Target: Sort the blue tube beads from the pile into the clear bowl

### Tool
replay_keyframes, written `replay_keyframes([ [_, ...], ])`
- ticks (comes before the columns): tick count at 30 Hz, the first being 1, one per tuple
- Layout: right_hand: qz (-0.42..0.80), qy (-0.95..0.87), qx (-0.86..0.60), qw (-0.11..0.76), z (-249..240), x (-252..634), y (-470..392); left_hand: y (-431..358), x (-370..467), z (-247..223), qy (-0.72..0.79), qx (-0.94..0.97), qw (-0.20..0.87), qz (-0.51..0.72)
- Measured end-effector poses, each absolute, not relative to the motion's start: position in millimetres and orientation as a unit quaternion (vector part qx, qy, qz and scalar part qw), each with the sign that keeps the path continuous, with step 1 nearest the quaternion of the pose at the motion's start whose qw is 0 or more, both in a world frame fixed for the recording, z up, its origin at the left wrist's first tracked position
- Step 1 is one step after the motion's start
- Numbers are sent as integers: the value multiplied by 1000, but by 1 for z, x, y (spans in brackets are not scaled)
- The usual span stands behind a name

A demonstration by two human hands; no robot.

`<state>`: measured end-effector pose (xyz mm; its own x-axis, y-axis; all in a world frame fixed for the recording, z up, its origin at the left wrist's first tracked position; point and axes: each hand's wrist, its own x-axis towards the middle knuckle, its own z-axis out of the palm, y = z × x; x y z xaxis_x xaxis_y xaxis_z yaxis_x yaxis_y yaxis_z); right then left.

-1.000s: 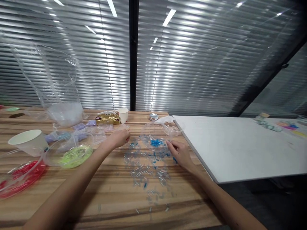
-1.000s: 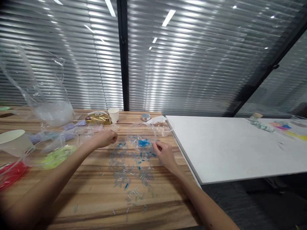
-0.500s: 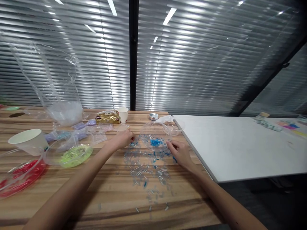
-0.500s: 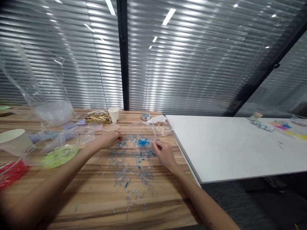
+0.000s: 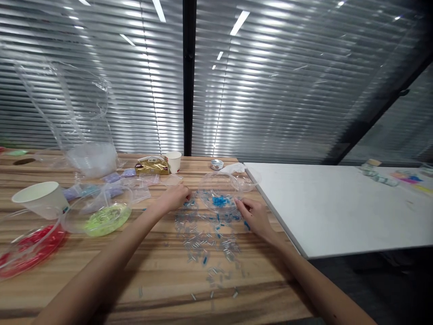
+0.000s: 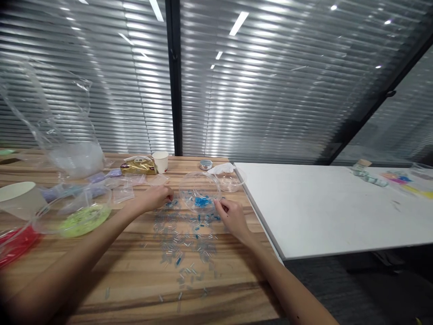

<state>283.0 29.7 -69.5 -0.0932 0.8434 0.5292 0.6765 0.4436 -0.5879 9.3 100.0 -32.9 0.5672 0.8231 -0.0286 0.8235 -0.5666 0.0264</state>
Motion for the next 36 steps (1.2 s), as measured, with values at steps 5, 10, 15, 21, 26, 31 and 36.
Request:
replay_keyframes([
  [5,97,-733,-520,428,-70,283,30,100,9,-33,459,888,21,-10],
  [10,98,-733,-520,428,-69,283,30,101,9,-34,457,889,24,-16],
  [15,104,-731,-519,430,-70,283,30,103,7,-37,458,888,20,-19],
  [21,103,-734,-521,423,-71,284,30,101,8,-35,460,888,17,-23],
  [26,104,-735,-523,420,-71,284,30,99,9,-34,457,889,16,-26],
  [31,108,-736,-522,417,-70,284,30,98,10,-34,454,891,11,-24],
  [36,108,-738,-522,414,-71,284,31,98,9,-33,452,892,11,-23],
])
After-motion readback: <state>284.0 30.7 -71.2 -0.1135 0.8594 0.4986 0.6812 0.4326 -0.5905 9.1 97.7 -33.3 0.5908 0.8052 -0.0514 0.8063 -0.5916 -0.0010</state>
